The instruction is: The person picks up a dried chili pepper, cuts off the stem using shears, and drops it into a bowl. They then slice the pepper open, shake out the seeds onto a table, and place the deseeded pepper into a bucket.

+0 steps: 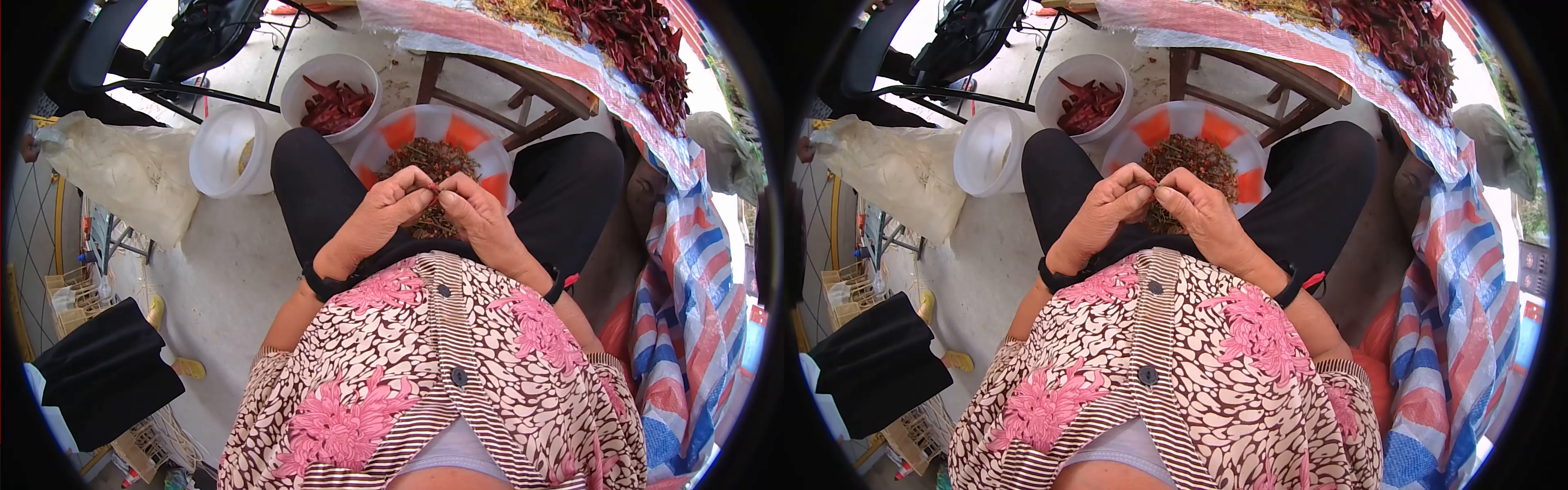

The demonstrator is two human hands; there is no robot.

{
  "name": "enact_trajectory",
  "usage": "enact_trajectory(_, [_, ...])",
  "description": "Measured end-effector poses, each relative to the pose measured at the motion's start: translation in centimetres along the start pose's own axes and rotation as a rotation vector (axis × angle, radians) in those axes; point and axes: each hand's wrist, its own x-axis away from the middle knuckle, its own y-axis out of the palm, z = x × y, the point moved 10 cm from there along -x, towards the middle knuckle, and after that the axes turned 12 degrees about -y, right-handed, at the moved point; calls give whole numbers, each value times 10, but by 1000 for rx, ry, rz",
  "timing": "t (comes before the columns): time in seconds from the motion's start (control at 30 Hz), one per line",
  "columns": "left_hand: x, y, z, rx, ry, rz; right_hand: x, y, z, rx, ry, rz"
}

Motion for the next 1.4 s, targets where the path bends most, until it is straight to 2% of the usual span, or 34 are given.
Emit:
enact_trajectory(0.1, [2,3,-3,120,-5,-125,10,14,11,-364,215,-69])
enact_trajectory(0.2, [3,14,-5,57,-21,-155,9,20,6,-693,250,-11])
enact_trajectory(0.3, [0,14,-8,101,-36,-172,5,10,9,-484,160,-9])
enact_trajectory(0.4, [-2,4,-7,169,-9,-144,4,-7,5,-441,125,158])
enact_trajectory(0.5, [-3,1,-7,144,-2,-107,-1,-21,-36,151,-321,152])
enact_trajectory(0.53, [-3,-1,-5,82,2,-62,3,-20,-31,189,-134,133])
enact_trajectory(0.67, [2,-4,8,-210,96,132,-2,-15,-41,448,-220,141])
enact_trajectory(0.77, [13,-2,24,-578,235,314,-1,-14,-21,185,-10,134])
enact_trajectory(0.87, [18,9,35,-852,412,422,-6,-17,-31,496,-196,114])
enact_trajectory(1.0, [22,26,45,-1114,417,590,-8,-22,-14,381,-100,89])
enact_trajectory(1.1, [18,31,45,-1280,462,623,-9,-22,-31,546,-218,105])
enact_trajectory(1.23, [17,27,34,-1122,391,550,-2,-20,-31,626,-224,79])
enact_trajectory(1.33, [22,30,37,-846,329,471,-1,-21,-14,307,-121,77])
enact_trajectory(1.4, [23,30,37,-863,292,455,-1,-18,-6,54,-48,94])
